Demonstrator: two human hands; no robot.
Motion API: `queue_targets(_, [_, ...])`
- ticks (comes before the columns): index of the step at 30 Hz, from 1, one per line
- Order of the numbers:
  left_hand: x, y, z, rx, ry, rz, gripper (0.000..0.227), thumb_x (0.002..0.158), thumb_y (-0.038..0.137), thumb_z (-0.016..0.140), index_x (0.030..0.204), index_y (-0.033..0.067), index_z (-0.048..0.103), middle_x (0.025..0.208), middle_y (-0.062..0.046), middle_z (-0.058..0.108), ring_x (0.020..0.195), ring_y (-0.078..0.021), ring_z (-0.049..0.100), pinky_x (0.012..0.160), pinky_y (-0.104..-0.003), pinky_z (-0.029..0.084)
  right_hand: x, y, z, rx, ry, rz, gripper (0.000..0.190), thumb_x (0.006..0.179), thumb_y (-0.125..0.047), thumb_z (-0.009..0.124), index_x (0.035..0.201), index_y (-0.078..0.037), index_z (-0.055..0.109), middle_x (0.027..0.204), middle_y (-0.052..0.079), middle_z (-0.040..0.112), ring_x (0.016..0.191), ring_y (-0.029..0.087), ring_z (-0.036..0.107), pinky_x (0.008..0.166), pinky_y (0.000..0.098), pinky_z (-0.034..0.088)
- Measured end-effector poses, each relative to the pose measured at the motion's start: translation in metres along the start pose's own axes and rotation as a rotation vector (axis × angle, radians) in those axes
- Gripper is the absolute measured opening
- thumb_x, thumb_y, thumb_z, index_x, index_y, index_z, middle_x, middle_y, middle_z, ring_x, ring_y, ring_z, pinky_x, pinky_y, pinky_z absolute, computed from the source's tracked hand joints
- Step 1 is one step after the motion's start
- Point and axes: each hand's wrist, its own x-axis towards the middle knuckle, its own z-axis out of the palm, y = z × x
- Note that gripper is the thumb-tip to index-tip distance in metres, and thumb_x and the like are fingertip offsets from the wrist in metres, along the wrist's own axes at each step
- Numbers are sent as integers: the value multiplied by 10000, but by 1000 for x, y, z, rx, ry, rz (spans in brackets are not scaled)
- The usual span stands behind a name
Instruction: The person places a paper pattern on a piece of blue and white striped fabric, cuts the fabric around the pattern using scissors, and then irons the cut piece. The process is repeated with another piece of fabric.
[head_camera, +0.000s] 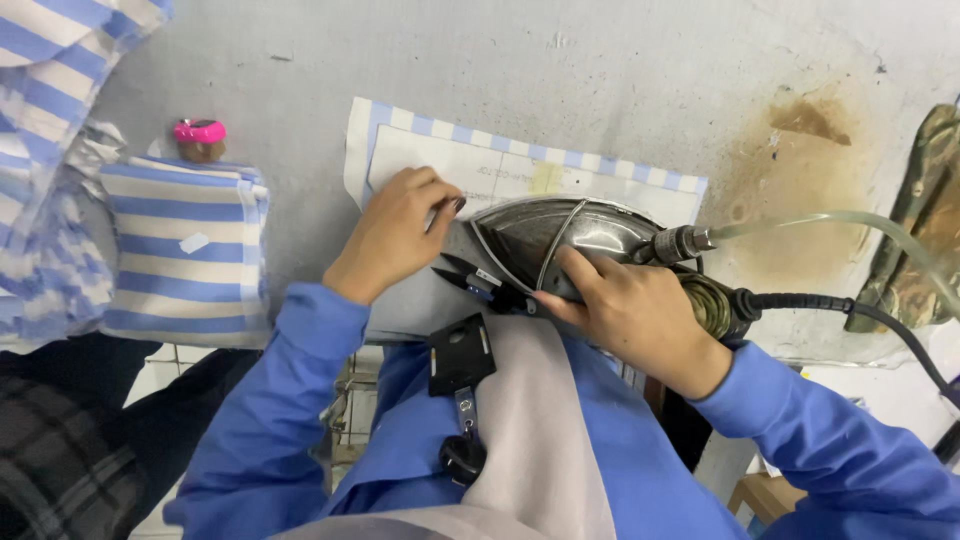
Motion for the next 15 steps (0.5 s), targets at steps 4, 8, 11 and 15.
queue_targets(4, [-15, 0, -2, 5, 25, -4, 190, 793, 108, 649, 979, 72, 655, 871, -53, 585, 929, -222, 558, 825, -326, 464, 12, 0, -1, -8, -21, 43, 381, 893, -503, 486, 1036, -159, 563, 548, 12, 531, 476, 194, 620, 433, 308, 485])
queue_targets(8, [-5, -11, 10, 25, 53, -25, 160, 778, 130, 699, 924, 77, 665, 822, -53, 586, 884, -215, 563, 801, -324, 475, 2, 10, 1, 10, -135, 129, 422, 868, -579, 452, 1040, -206, 551, 523, 32, 556, 505, 245, 643, 457, 347, 496])
queue_targets(11, [2, -17, 14, 90, 55, -115, 39, 769, 159, 702, 794, 140, 679, 754, 5, 577, 806, -167, 561, 734, -295, 479, -9, 23, 6, 3, -180, 174, 408, 844, -590, 466, 979, -216, 556, 518, 50, 574, 522, 251, 652, 481, 346, 505])
queue_targets(15, [7, -25, 17, 42, 69, -136, 53, 730, 153, 721, 752, 150, 673, 712, 9, 585, 747, -169, 578, 686, -302, 488, -14, 26, 5, 82, -216, 195, 389, 831, -582, 494, 950, -217, 557, 529, 52, 608, 547, 250, 667, 518, 354, 516])
